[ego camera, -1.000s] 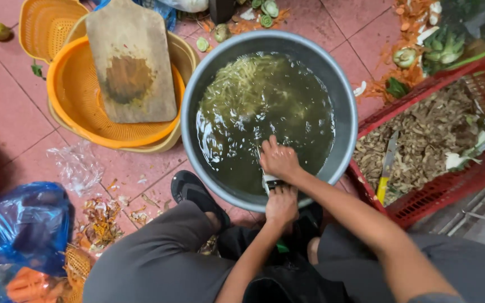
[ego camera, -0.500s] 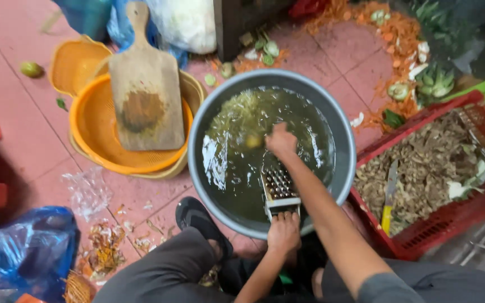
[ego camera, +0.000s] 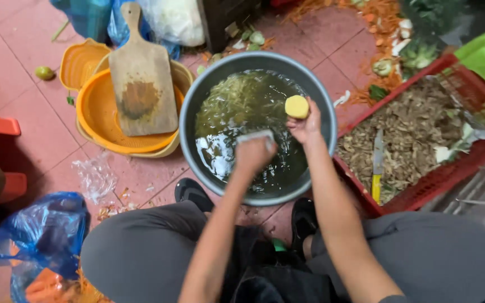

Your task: Grating potatoes into a basin of water in a food preparation area.

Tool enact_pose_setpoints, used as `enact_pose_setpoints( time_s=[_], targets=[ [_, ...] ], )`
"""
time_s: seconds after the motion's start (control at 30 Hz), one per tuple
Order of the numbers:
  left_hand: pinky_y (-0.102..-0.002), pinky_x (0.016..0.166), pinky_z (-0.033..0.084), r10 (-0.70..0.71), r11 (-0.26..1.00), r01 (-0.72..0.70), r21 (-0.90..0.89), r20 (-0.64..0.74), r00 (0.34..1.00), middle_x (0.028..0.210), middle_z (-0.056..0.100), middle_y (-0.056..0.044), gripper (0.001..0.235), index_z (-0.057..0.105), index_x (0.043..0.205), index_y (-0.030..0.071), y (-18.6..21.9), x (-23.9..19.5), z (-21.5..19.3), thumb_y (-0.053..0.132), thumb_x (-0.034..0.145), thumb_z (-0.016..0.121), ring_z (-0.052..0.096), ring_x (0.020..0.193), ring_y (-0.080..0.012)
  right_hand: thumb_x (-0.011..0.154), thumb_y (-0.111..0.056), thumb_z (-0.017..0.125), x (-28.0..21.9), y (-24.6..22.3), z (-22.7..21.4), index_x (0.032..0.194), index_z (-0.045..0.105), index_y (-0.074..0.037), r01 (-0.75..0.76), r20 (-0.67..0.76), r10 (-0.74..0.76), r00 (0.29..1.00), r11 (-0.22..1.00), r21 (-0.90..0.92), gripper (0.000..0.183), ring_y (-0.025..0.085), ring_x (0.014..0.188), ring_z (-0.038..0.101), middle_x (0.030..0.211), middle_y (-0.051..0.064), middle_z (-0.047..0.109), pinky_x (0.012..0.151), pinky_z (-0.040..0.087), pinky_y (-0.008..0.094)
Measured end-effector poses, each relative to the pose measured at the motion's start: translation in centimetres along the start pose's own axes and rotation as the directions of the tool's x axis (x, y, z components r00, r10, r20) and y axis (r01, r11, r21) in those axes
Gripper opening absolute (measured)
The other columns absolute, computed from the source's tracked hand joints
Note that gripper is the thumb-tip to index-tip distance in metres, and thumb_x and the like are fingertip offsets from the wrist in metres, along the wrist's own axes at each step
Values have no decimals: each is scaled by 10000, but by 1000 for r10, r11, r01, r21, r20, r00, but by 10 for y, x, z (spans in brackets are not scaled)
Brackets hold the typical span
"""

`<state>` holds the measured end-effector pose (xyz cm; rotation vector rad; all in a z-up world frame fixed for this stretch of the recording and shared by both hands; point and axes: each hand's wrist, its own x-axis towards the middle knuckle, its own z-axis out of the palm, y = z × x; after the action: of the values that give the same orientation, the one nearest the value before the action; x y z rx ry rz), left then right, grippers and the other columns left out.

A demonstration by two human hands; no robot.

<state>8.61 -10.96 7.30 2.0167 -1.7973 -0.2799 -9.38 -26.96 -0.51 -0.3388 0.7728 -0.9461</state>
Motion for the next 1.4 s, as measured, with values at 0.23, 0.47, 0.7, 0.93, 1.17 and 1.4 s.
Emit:
enact_pose_setpoints(
  time_s=[0.23,0.47,0.7,0.93,1.17,1.4],
  targets=[
    [-489,533,546,20,997,-5,75,-193,981,638,691,-163,380,709,870,90,10,70,-133,469,876,677,694,559,-348,974,-495,433,-77,-17,55,1300,587,-2,-28,103,8,995,980,197,611,255,757,635,1137,192,707,647,534,351],
    [-483,532,547,54,998,-49,29,-214,975,654,700,-181,383,750,865,100,40,39,-192,480,842,712,703,578,-352,1035,-550,528,-54,-20,9,1280,576,-20,117,31,-129,991,961,251,586,272,822,635,1087,193,661,728,534,373],
    [-494,578,566,-37,998,39,-52,33,999,667,703,-185,367,791,860,149,35,-1,-105,485,809,654,706,615,-365,915,-722,472,-96,-31,45,1122,608,-82,28,37,-42,998,945,326,686,198,683,586,950,121,675,555,452,295],
    [-451,548,561,61,998,-61,-9,2,998,629,693,-131,332,681,739,106,53,-104,-14,376,932,664,691,552,-290,980,-676,460,-69,-17,0,1099,643,-91,-80,64,80,995,997,13,624,196,628,586,849,100,660,490,429,287],
    [-434,648,524,225,974,-225,21,8,974,831,667,-92,399,609,880,90,57,-138,30,475,865,714,669,787,-285,1012,-497,542,-71,-12,-13,1115,628,-171,-101,22,105,994,986,-131,353,210,685,631,903,34,684,534,447,313],
    [-436,678,504,212,977,-212,-10,80,974,918,623,-108,455,603,932,76,66,-137,47,523,914,688,644,819,-300,953,-467,596,-78,-15,3,1079,641,-214,-90,-34,85,996,977,-194,286,179,697,684,911,22,727,524,484,315]
  ],
)
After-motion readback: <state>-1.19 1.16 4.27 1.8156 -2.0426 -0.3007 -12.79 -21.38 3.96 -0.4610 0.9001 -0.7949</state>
